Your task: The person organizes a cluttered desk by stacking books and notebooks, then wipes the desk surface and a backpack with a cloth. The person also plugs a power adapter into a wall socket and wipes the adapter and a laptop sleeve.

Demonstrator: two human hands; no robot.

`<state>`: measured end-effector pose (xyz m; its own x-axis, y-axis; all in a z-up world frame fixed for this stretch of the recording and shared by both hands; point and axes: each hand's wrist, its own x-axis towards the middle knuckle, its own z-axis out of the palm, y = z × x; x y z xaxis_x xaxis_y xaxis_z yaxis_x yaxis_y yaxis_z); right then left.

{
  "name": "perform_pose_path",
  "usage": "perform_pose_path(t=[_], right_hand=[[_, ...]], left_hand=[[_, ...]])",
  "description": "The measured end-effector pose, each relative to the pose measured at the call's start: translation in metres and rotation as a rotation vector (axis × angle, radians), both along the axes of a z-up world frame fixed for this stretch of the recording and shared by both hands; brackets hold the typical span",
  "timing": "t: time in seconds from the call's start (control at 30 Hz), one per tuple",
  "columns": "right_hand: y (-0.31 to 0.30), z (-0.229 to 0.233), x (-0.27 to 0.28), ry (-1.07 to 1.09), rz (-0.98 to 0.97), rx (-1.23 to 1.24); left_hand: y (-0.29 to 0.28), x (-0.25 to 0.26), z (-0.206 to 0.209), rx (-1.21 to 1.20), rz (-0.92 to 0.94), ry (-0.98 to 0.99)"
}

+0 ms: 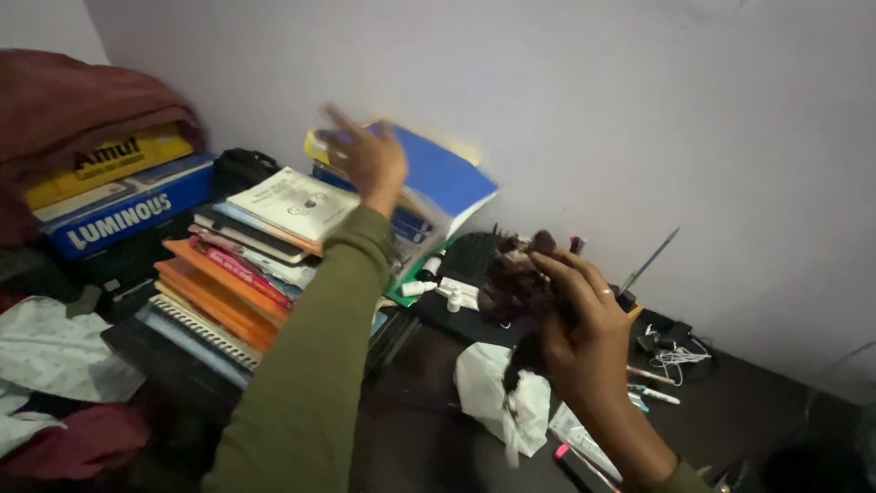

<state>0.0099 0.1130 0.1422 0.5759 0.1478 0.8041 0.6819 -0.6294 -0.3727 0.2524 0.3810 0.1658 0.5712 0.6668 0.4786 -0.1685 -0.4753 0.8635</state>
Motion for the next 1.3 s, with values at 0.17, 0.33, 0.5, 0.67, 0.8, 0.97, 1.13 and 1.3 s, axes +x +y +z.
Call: perform_pose_path(t=[0.17, 0.33, 0.5, 0.67, 0.8, 0.97, 1.13, 1.3], right_hand=[[0.002, -0.022, -0.004, 0.1, 0.042, -0.019], [-0.026, -0.037, -0.018, 0.086, 0.002, 0.048], [-0.065, -0.059, -0.054, 0.16, -0.123, 0.302], [-0.083, -0.087, -0.082, 0.203, -0.112, 0.211], [-0.077, -0.098, -0.098, 0.327, -0.028, 0.208], [-0.069, -0.098, -0.107, 0.374, -0.058, 0.115], [-0.058, -0.109, -0.102, 0.454, -0.009, -0.014], [-0.051, -0.136, -0.089, 0.521, 0.141, -0.25]], left_hand=[[-0.025, -0.03, -0.044, 0.657, -0.236, 0.457], [-0.027, -0.031, -0.041, 0.662, -0.165, 0.315], [-0.068, -0.07, -0.076, 0.773, -0.195, -0.067], [-0.11, -0.157, -0.126, 0.801, -0.479, -0.045], [-0.116, -0.209, -0.156, 0.768, -0.606, 0.283], [-0.094, -0.224, -0.187, 0.943, -0.528, 0.622], [-0.076, -0.231, -0.198, 0.982, -0.542, 0.648], [-0.076, -0.24, -0.186, 0.856, -0.498, 0.369]])
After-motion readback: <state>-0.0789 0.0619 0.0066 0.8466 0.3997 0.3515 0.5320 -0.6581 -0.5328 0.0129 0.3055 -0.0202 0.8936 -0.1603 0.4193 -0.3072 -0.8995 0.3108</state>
